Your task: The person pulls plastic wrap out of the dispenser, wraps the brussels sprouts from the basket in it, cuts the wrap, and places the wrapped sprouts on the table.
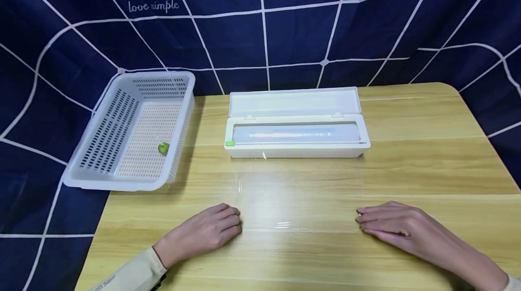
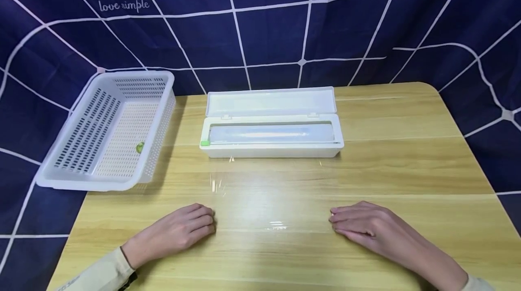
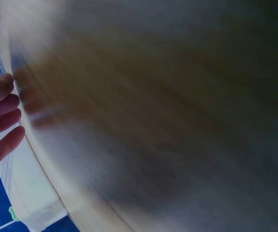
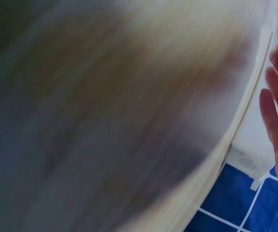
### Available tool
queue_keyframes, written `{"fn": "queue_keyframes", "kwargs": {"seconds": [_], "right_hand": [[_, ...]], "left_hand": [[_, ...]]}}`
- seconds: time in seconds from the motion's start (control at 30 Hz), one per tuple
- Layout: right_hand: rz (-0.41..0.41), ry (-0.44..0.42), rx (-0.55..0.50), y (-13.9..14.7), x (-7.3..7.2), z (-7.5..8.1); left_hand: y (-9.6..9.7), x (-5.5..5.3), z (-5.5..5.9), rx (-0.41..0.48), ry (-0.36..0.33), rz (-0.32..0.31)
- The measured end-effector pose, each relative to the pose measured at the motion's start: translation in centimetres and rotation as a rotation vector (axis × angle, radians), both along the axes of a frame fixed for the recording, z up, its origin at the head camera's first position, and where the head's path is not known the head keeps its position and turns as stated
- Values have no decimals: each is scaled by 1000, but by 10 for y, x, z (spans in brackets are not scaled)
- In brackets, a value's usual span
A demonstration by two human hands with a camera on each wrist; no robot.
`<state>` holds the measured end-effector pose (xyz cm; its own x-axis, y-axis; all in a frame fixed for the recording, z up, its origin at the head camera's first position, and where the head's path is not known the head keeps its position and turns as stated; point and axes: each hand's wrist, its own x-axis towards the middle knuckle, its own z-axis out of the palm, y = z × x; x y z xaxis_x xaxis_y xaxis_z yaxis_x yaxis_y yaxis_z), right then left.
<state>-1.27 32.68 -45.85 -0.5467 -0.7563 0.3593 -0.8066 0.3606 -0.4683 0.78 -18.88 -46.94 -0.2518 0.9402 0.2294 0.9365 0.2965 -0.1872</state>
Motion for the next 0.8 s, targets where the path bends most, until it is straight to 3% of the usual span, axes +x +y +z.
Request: {"fn": "queue_keyframes", "kwargs": {"seconds": [0.3,0.53,0.8], "right_hand": [[-15,82,49,-3,-1,-9],[8,202,213,5,8,-7],[67,282,192,12,8,-9]], "left_hand": [[-2,3,-1,44,-16,-11],[-1,5,-3,65,-4,3],[-1,6,-5,103,5,8]]}}
